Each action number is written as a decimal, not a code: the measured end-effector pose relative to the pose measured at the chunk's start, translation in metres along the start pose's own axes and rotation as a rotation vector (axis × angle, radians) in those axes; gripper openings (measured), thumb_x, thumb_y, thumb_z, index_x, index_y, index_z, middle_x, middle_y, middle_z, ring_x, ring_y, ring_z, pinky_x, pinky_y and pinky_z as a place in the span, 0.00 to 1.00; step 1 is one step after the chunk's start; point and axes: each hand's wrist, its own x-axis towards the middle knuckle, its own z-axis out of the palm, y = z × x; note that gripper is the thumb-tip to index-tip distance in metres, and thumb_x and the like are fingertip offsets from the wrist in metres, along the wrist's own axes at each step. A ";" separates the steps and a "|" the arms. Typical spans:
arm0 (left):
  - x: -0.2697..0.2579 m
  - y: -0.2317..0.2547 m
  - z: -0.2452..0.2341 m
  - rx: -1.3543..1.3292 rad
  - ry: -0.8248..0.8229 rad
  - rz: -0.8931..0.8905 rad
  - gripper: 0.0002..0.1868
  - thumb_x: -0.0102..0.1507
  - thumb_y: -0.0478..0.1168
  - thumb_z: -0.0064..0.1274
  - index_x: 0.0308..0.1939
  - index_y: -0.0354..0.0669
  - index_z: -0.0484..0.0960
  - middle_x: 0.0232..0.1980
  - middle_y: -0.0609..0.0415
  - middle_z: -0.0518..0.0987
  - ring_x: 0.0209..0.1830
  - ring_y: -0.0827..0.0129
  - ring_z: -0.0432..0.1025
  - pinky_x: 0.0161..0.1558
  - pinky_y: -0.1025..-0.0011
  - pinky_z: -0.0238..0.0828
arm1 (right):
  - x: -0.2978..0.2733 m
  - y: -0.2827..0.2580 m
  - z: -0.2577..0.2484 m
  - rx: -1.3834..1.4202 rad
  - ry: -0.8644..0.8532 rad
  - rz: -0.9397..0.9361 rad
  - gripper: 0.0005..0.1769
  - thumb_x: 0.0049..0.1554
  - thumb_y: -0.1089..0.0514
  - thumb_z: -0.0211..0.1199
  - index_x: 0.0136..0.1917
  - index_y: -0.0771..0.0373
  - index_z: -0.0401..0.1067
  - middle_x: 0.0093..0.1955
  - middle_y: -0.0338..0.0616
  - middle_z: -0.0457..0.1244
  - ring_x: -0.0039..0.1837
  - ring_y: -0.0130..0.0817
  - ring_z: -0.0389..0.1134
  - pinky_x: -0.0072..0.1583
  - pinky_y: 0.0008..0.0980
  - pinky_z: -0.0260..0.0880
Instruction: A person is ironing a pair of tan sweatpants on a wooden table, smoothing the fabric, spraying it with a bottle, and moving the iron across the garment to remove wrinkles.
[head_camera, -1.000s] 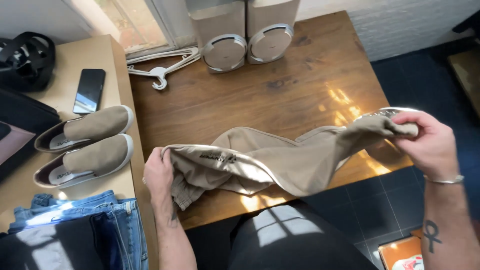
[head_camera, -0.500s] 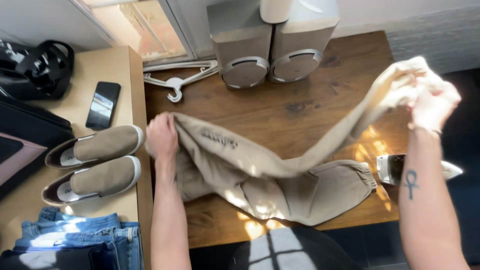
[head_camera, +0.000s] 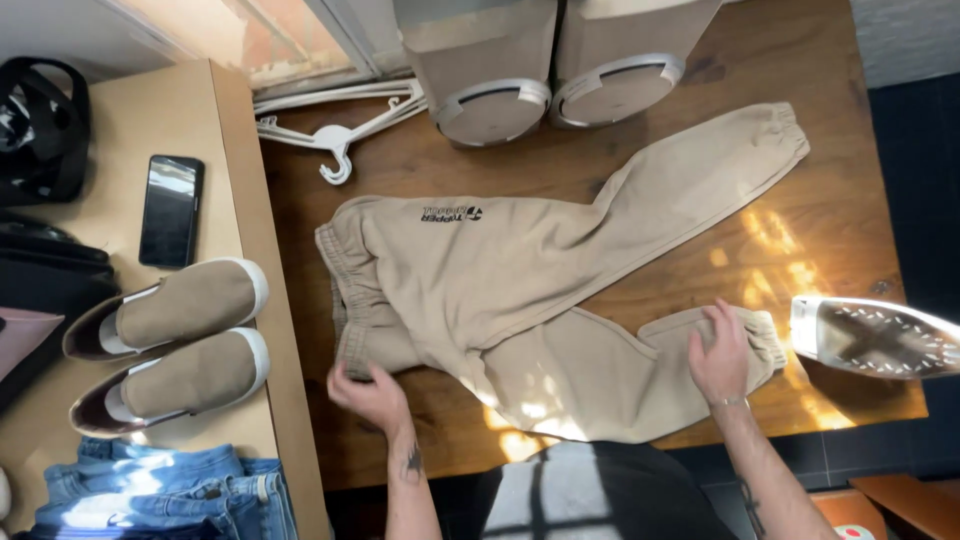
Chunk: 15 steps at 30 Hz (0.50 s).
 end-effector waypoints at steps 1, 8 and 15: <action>-0.016 -0.018 -0.001 0.000 0.000 -0.001 0.27 0.58 0.30 0.60 0.61 0.37 0.72 0.62 0.38 0.65 0.66 0.41 0.64 0.69 0.44 0.57 | -0.018 0.014 -0.005 -0.001 0.000 -0.001 0.23 0.56 0.67 0.65 0.65 0.70 0.70 0.72 0.60 0.61 0.73 0.57 0.62 0.73 0.50 0.63; -0.059 -0.063 0.027 -0.903 -0.157 -1.090 0.17 0.62 0.25 0.49 0.56 0.29 0.69 0.50 0.34 0.78 0.51 0.51 0.77 0.61 0.58 0.77 | -0.080 0.088 -0.037 -0.086 -0.529 -0.042 0.42 0.43 0.68 0.61 0.72 0.66 0.62 0.84 0.54 0.48 0.84 0.50 0.48 0.80 0.43 0.49; -0.004 0.026 0.040 -1.195 -0.175 -1.192 0.22 0.56 0.30 0.63 0.54 0.32 0.82 0.55 0.45 0.84 0.53 0.63 0.78 0.48 0.67 0.79 | -0.091 0.119 -0.052 -0.213 -0.725 -0.214 0.66 0.32 0.65 0.77 0.80 0.61 0.48 0.88 0.45 0.37 0.86 0.42 0.39 0.80 0.37 0.45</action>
